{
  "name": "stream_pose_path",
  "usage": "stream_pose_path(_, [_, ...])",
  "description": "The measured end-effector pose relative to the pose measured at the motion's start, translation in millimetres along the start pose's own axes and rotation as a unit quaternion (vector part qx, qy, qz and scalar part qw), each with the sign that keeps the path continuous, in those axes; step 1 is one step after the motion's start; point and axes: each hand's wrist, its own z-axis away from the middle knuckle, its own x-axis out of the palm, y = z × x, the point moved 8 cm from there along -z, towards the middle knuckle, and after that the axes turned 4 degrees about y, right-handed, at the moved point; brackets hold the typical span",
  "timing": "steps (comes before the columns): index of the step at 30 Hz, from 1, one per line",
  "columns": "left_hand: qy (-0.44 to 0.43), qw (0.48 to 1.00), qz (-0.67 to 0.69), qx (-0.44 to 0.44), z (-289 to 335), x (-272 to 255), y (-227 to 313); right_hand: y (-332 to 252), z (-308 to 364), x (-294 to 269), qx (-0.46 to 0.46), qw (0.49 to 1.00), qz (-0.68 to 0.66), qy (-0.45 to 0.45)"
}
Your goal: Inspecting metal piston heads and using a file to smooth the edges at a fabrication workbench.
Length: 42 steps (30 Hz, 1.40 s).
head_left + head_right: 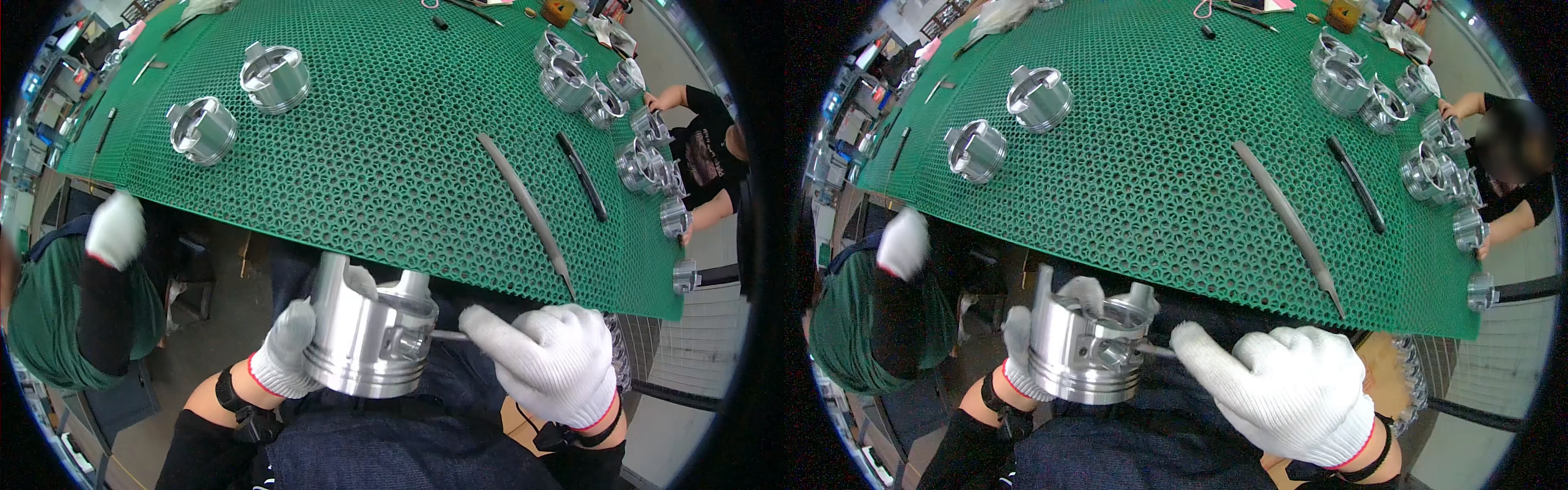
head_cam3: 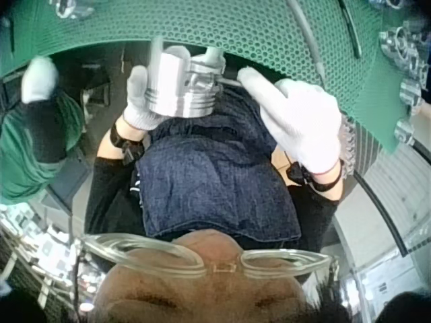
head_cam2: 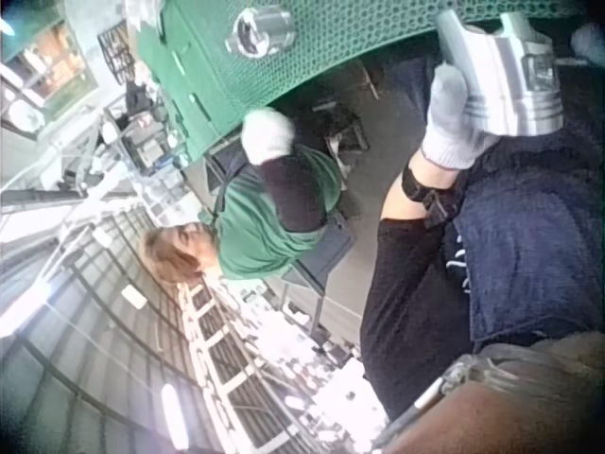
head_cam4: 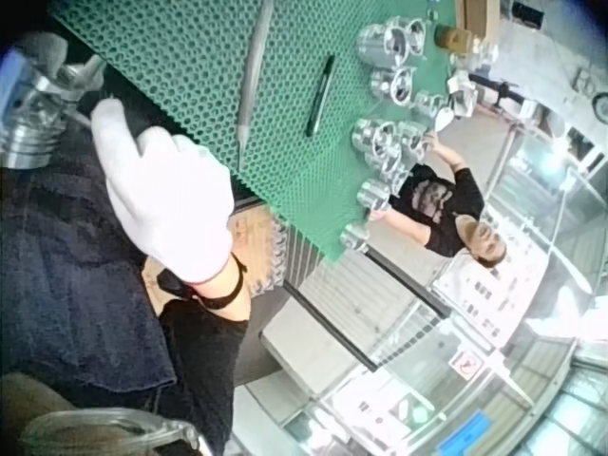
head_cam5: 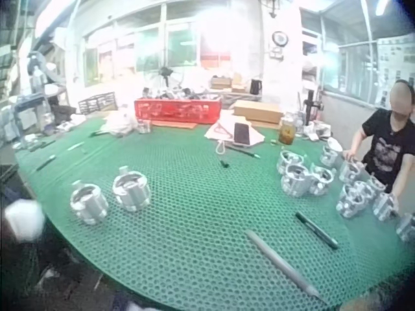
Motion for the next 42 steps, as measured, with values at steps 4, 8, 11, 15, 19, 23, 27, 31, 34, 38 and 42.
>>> stream_pose_path(4, [0.008,0.999,-0.05,0.008,5.1,16.1,19.5,12.9,9.1,14.7,0.006,0.991,-0.069,-0.111])
stream_pose_path(8, [-0.182,0.702,-0.574,0.38,27.4,77.6,71.4,29.9,35.9,67.5,0.221,0.673,-0.609,-0.356])
stream_pose_path(11, [-0.157,0.625,-0.625,0.439,28.5,82.3,76.1,17.2,38.1,81.2,0.234,0.477,-0.758,-0.379])
stream_pose_path(15, [-0.078,0.615,-0.651,0.437,25.0,76.0,70.5,61.7,17.8,69.0,0.296,0.79,-0.535,-0.051])
stream_pose_path(19, [-0.087,0.685,-0.651,0.315,3.7,62.6,53.1,17.2,0.5,35.0,0.01,0.898,-0.44,0.02])
stream_pose_path(23, [-0.03,0.96,-0.23,0.154,-12.6,33.1,38.8,23.5,-10.5,41.6,0.064,0.733,-0.677,0.029])
stream_pose_path(27, [-0.096,0.988,0.067,-0.104,-7.9,38.0,-12.9,51.6,-9.2,58.1,0.262,0.729,-0.633,0.008])
stream_pose_path(31, [-0.039,0.996,0.023,-0.079,-9.0,23.3,-11.5,61.9,-2.9,16.1,0.211,0.858,-0.468,0.031])
stream_pose_path(34, [-0.049,0.996,0.001,-0.07,-8.3,24.5,-7.9,31.3,-3.4,-20.6,-0.03,0.979,-0.191,0.062])
stream_pose_path(38, [-0.01,0.999,-0.006,-0.044,-11.4,26.5,-3.4,11.1,4.8,-26.1,-0.029,0.998,0.022,0.047])
stream_pose_path(42, [-0.024,0.958,-0.262,0.117,-10.8,45.6,30.1,18.7,14.3,-16.4,0.007,0.998,-0.016,-0.056])
